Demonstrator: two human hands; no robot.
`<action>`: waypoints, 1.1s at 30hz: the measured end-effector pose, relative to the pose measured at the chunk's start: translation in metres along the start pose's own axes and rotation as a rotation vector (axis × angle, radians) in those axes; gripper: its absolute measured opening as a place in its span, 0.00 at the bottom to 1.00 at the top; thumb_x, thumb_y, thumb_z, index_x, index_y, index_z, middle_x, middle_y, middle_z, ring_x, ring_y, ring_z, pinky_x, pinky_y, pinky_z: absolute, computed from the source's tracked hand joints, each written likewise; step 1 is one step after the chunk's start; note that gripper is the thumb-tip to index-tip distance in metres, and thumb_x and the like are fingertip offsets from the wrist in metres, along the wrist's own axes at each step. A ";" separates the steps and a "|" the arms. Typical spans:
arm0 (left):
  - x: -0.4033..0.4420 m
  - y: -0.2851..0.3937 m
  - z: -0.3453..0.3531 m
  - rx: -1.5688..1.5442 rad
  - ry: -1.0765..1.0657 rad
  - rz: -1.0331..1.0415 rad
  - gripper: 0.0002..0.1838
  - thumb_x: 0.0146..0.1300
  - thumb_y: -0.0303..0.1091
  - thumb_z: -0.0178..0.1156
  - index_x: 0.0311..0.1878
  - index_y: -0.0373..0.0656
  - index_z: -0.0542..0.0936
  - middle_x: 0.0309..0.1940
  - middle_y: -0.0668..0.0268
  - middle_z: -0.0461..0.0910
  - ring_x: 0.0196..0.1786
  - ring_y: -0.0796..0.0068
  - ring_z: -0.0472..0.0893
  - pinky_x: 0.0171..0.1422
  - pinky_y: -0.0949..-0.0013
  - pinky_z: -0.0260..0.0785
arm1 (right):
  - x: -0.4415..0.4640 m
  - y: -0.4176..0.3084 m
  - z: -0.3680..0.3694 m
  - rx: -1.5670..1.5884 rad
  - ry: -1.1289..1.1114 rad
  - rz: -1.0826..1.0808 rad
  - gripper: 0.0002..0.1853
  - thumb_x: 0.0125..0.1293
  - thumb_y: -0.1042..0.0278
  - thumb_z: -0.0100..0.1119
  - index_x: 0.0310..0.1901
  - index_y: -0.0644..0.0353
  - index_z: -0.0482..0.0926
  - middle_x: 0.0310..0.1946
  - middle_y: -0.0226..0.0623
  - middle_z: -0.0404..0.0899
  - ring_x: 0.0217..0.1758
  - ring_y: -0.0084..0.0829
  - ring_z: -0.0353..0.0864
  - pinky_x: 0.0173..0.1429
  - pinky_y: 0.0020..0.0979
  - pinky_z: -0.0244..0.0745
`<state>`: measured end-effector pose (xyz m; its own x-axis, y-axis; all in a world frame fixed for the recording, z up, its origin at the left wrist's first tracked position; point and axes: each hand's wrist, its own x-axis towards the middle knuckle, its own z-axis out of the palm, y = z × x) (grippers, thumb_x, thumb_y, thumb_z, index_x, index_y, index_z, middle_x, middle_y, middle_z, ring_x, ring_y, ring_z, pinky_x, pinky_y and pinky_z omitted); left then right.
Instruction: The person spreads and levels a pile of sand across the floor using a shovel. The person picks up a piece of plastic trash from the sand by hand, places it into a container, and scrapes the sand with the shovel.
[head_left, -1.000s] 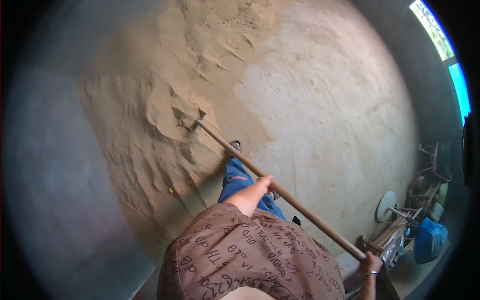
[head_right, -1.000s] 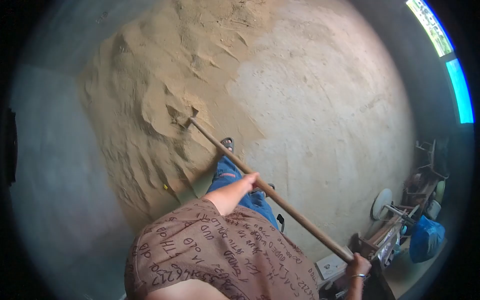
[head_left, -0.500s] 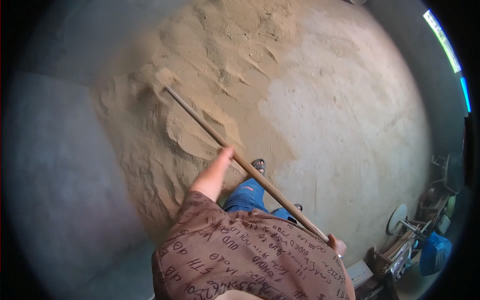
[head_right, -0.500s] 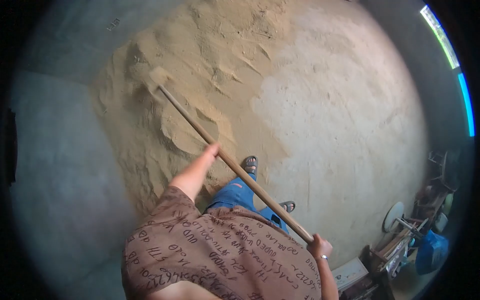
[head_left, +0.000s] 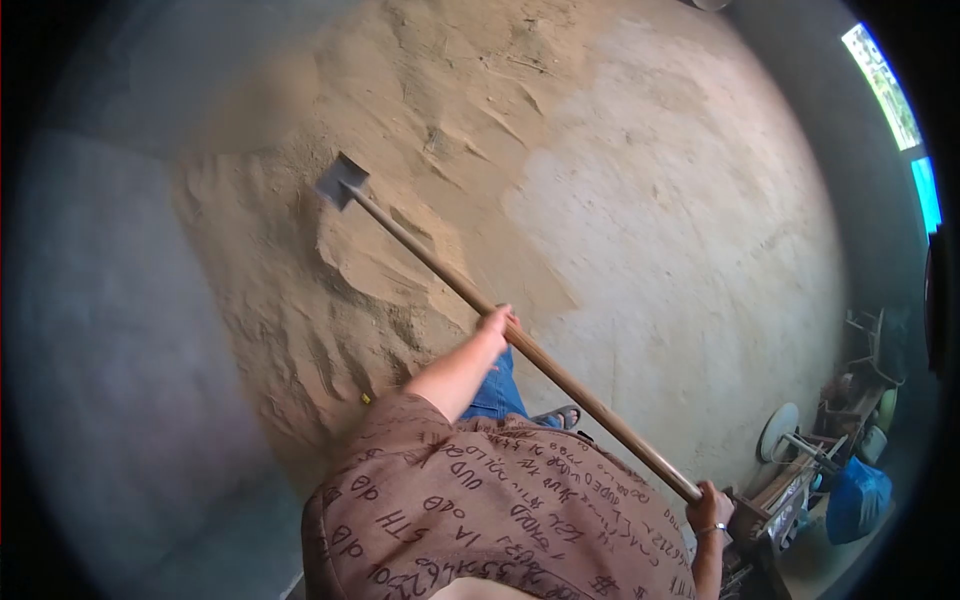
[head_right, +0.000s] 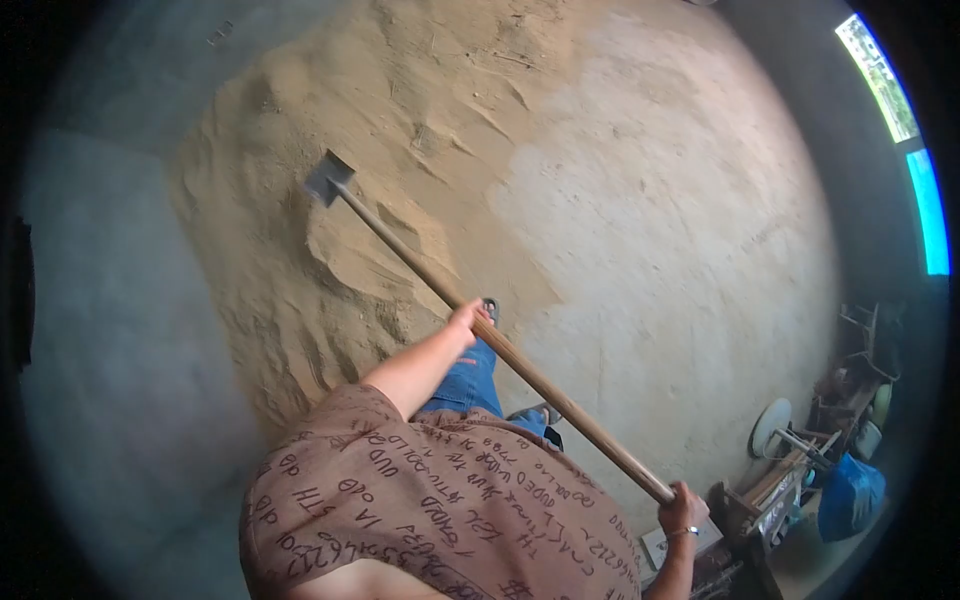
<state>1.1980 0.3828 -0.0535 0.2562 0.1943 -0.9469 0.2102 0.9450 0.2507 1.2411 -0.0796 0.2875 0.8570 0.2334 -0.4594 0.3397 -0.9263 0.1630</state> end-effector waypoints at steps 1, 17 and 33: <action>-0.005 -0.043 0.010 -0.011 0.036 -0.003 0.06 0.42 0.34 0.56 0.22 0.44 0.71 0.18 0.64 0.73 0.20 0.69 0.72 0.28 0.66 0.68 | -0.015 0.030 0.004 -0.048 -0.015 0.012 0.07 0.38 0.69 0.56 0.24 0.48 0.73 0.18 0.38 0.74 0.25 0.42 0.75 0.28 0.40 0.68; -0.143 -0.399 0.130 0.327 -0.262 -0.473 0.12 0.53 0.42 0.56 0.35 0.46 0.69 0.28 0.67 0.73 0.29 0.72 0.76 0.33 0.66 0.72 | -0.200 0.339 -0.021 -0.372 0.129 0.152 0.14 0.33 0.63 0.61 0.15 0.56 0.64 0.14 0.42 0.69 0.22 0.48 0.70 0.24 0.44 0.62; 0.023 -0.135 -0.023 0.537 0.184 -0.142 0.16 0.48 0.38 0.58 0.39 0.42 0.72 0.30 0.62 0.74 0.26 0.68 0.75 0.26 0.62 0.71 | -0.078 0.060 0.101 -0.021 -0.139 0.168 0.07 0.35 0.66 0.57 0.22 0.48 0.73 0.16 0.38 0.74 0.22 0.41 0.75 0.26 0.39 0.69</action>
<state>1.1543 0.2657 -0.1137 0.0330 0.1634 -0.9860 0.6914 0.7086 0.1406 1.1558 -0.1835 0.2449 0.8411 0.0319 -0.5399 0.2057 -0.9421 0.2648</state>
